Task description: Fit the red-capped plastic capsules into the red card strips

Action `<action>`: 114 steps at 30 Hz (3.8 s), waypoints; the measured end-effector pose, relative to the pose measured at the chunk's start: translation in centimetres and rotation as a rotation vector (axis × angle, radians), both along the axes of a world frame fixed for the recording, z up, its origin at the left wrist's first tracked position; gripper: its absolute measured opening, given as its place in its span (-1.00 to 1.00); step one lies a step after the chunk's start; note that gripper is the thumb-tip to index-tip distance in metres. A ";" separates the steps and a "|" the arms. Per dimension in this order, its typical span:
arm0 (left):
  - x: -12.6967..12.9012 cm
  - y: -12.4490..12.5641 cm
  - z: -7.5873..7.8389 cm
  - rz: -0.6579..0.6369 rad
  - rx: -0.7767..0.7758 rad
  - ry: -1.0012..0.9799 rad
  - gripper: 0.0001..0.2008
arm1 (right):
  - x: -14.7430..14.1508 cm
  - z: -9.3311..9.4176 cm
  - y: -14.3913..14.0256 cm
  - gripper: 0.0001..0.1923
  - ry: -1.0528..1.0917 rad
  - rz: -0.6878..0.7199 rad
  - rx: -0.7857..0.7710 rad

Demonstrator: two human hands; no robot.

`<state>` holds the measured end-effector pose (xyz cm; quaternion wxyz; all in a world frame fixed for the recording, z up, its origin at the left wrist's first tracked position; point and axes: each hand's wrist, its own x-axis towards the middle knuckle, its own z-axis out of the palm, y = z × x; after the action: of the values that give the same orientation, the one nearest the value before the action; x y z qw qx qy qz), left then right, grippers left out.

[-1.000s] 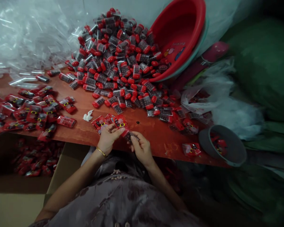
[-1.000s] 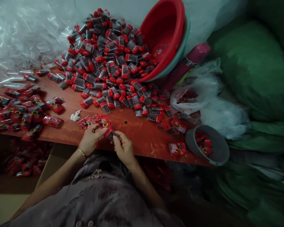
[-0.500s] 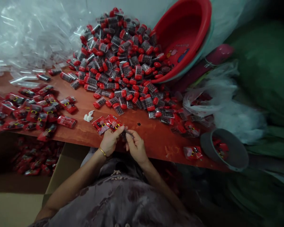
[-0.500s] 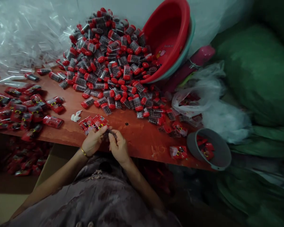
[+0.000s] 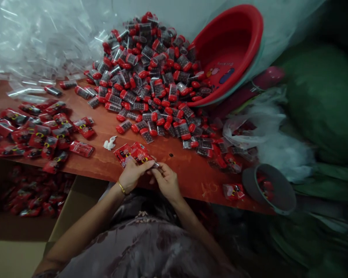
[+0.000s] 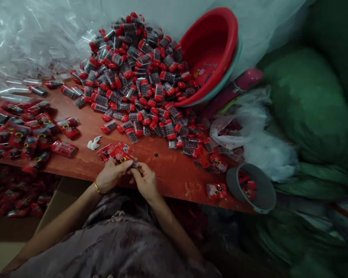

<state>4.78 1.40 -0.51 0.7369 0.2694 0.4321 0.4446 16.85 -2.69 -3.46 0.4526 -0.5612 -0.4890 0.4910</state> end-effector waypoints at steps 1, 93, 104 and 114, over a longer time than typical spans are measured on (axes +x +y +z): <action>-0.1 -0.2 0.0 -0.015 -0.003 -0.013 -0.70 | -0.4 -0.2 0.4 -0.75 -0.046 0.000 0.026; -3.1 6.1 -0.3 0.194 0.378 0.494 -0.60 | 0.4 0.2 6.7 -0.61 -0.879 -0.151 0.459; -1.4 5.4 -0.4 0.169 0.546 0.504 -0.71 | -0.3 -0.7 6.8 -0.68 0.070 0.025 0.226; 0.0 3.1 -0.2 0.103 0.216 0.338 -0.59 | -0.3 -0.6 5.9 -0.63 -0.174 -0.120 0.298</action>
<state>4.80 4.50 -0.72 0.5971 0.3954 0.5124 0.4739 16.56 3.19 -4.08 0.5151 -0.5564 -0.5594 0.3348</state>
